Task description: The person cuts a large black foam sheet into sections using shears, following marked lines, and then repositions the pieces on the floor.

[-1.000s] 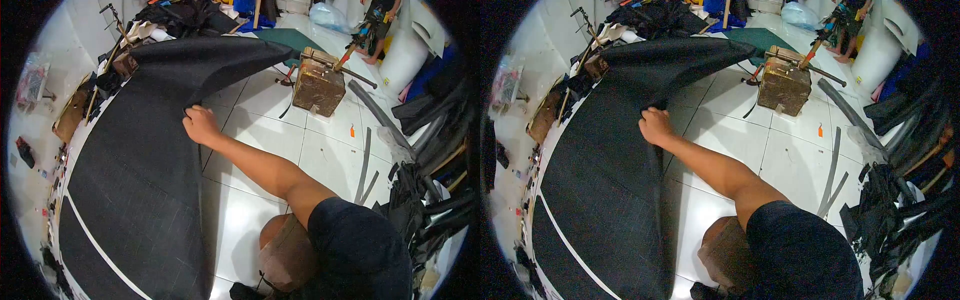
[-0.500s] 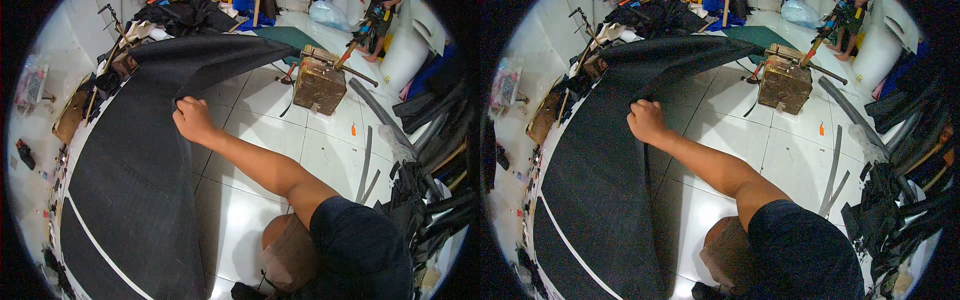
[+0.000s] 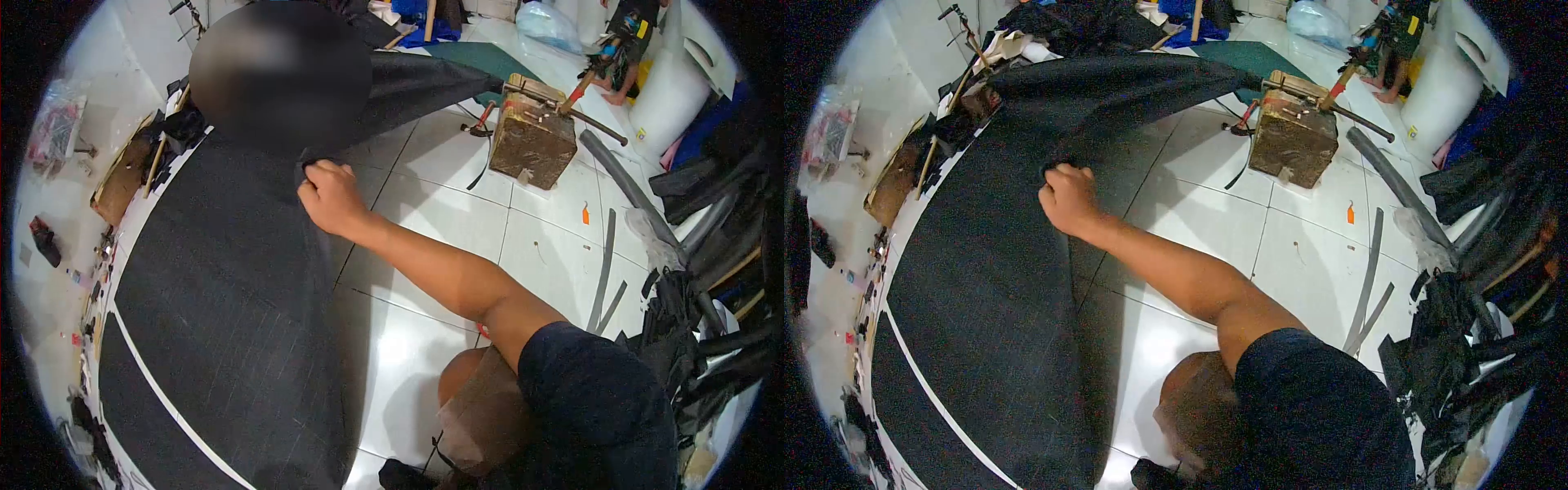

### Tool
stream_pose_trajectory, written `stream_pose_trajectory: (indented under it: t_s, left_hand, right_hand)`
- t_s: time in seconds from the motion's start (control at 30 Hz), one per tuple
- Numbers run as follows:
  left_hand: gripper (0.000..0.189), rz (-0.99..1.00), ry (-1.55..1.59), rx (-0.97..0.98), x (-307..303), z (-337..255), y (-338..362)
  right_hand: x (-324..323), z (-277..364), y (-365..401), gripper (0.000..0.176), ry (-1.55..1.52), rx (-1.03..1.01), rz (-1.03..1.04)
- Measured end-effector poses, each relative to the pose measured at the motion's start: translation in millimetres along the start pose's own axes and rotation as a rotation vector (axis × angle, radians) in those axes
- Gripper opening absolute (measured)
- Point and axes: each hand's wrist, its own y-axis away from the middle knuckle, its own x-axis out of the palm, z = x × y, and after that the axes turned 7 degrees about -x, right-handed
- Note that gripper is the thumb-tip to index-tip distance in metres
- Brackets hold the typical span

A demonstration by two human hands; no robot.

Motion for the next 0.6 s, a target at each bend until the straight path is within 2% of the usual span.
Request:
stream_pose_trajectory:
  t_s: [0.1, 0.23, 0.33, 0.37, 0.47, 0.5, 0.53, 0.57, 0.6]
  left_hand:
    - [0.034, -0.014, 0.014, -0.011, -3.2, 5.6, -0.1]
    - [0.033, -0.036, 0.049, -0.044, -5.7, 17.0, 2.5]
    - [0.033, -0.052, 0.072, -0.071, -9.2, 29.1, 3.4]
    - [0.032, -0.062, 0.082, -0.079, -11.3, 33.9, 3.8]
    - [0.032, -0.083, 0.125, -0.097, -18.4, 46.5, 3.3]
    - [0.032, -0.091, 0.148, -0.1, -18.5, 50.4, 2.3]
    - [0.032, -0.099, 0.187, -0.104, -21.0, 58.0, 0.6]
    - [0.032, -0.105, 0.245, -0.109, -20.2, 65.9, -2.1]
    - [0.032, -0.108, 0.328, -0.106, -19.3, 82.8, -9.4]
  right_hand:
    - [-4.4, -3.7, 25.6, 0.018, -0.045, 0.056, 0.028]
    - [-13.5, -27.4, 85.0, 0.032, -0.071, 0.449, 0.226]
    - [-30.6, -70.1, 127.9, 0.046, 0.113, 0.458, 0.228]
    - [-45.9, -71.5, 131.6, 0.049, 0.139, 0.543, 0.231]
    - [-72.2, -137.0, 189.4, 0.06, 0.253, 0.613, 0.187]
    - [-94.4, -122.9, 186.9, 0.061, 0.318, 0.725, 0.279]
    - [-100.6, -140.7, 204.4, 0.062, 0.453, 0.756, 0.304]
    - [-116.9, -155.6, 224.5, 0.062, 0.339, 0.8, 0.31]
    - [-126.0, -182.0, 248.4, 0.061, 0.329, 0.758, 0.396]
